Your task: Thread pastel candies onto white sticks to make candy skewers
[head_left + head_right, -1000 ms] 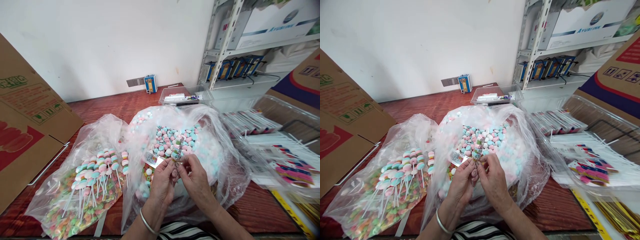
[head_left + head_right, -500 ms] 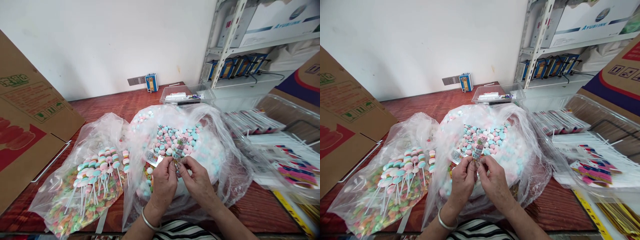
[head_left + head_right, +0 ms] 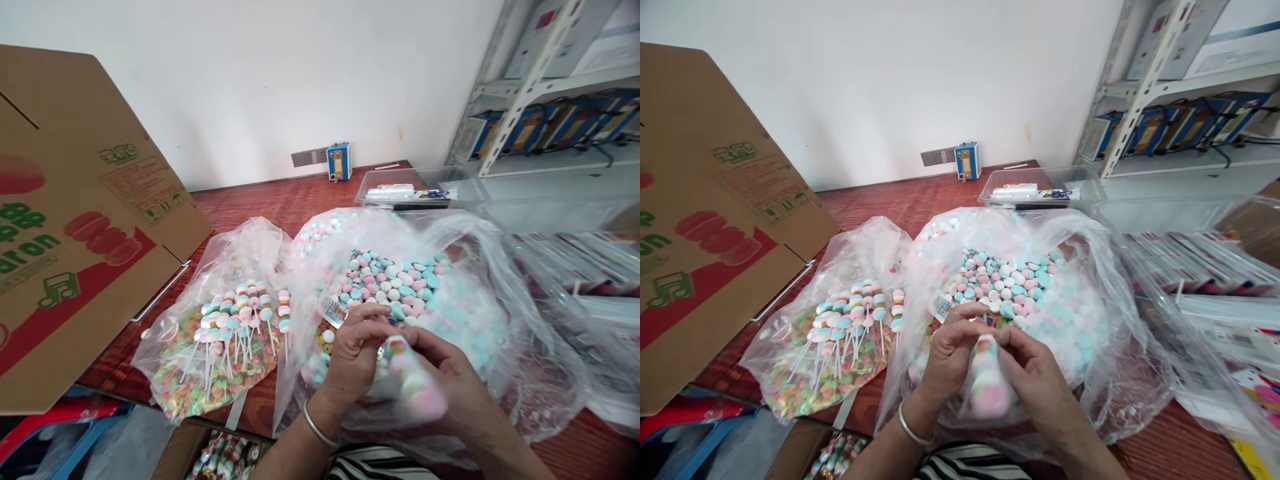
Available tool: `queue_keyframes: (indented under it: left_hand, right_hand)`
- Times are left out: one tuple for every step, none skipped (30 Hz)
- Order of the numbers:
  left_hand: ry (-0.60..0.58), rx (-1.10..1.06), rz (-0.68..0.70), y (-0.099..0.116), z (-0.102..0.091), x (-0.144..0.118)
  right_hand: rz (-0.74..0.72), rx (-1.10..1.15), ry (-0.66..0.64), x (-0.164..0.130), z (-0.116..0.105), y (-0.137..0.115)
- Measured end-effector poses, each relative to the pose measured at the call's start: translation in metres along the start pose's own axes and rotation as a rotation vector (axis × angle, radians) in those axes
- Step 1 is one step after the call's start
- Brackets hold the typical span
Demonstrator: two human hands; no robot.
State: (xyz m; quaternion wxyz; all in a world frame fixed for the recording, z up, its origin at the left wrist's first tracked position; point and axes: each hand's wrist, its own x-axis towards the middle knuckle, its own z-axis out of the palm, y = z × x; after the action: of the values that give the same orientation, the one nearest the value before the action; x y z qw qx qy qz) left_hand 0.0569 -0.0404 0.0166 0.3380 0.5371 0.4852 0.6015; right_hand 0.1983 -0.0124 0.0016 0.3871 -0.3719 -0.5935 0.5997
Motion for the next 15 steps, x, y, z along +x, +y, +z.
queue_keyframes:
  left_hand:
    - [-0.049,0.009,0.022,0.006,-0.006,0.001]
    - [-0.082,0.03,0.041,0.014,-0.011,0.001]
    - [-0.09,0.059,0.05,0.022,-0.016,0.0]
    - [-0.085,0.085,0.055,0.029,-0.019,-0.002]
    - [-0.091,0.106,0.047,0.036,-0.021,-0.004]
    - [-0.129,0.118,0.021,0.042,-0.021,-0.008]
    - [-0.207,0.12,-0.023,0.045,-0.02,-0.011]
    - [-0.293,0.108,-0.078,0.046,-0.018,-0.013]
    - [-0.353,0.07,-0.139,0.045,-0.015,-0.015]
    - [-0.364,-0.007,-0.207,0.042,-0.012,-0.015]
    - [-0.315,-0.121,-0.282,0.038,-0.01,-0.015]
    - [-0.234,-0.252,-0.344,0.033,-0.008,-0.013]
    - [-0.151,-0.372,-0.376,0.03,-0.008,-0.011]
    - [-0.098,-0.451,-0.371,0.028,-0.01,-0.009]
    - [-0.091,-0.467,-0.333,0.027,-0.013,-0.008]
  right_hand:
    - [0.015,0.008,-0.055,0.0,-0.004,0.001]
    - [0.016,0.003,-0.074,0.0,-0.009,0.0]
    - [-0.006,-0.017,-0.045,0.001,-0.014,-0.001]
    - [-0.048,-0.061,0.02,0.002,-0.02,-0.004]
    - [-0.105,-0.128,0.109,0.002,-0.025,-0.009]
    - [-0.185,-0.218,0.209,0.002,-0.03,-0.014]
    - [-0.272,-0.335,0.288,0.001,-0.033,-0.021]
    - [-0.363,-0.46,0.324,-0.002,-0.034,-0.028]
    - [-0.456,-0.567,0.305,-0.005,-0.032,-0.034]
    - [-0.536,-0.637,0.237,-0.009,-0.029,-0.038]
    - [-0.618,-0.668,0.136,-0.013,-0.025,-0.041]
    - [-0.65,-0.679,0.038,-0.017,-0.019,-0.041]
    - [-0.651,-0.666,-0.043,-0.021,-0.015,-0.04]
    - [-0.618,-0.647,-0.098,-0.023,-0.011,-0.037]
    - [-0.557,-0.626,-0.129,-0.024,-0.009,-0.033]
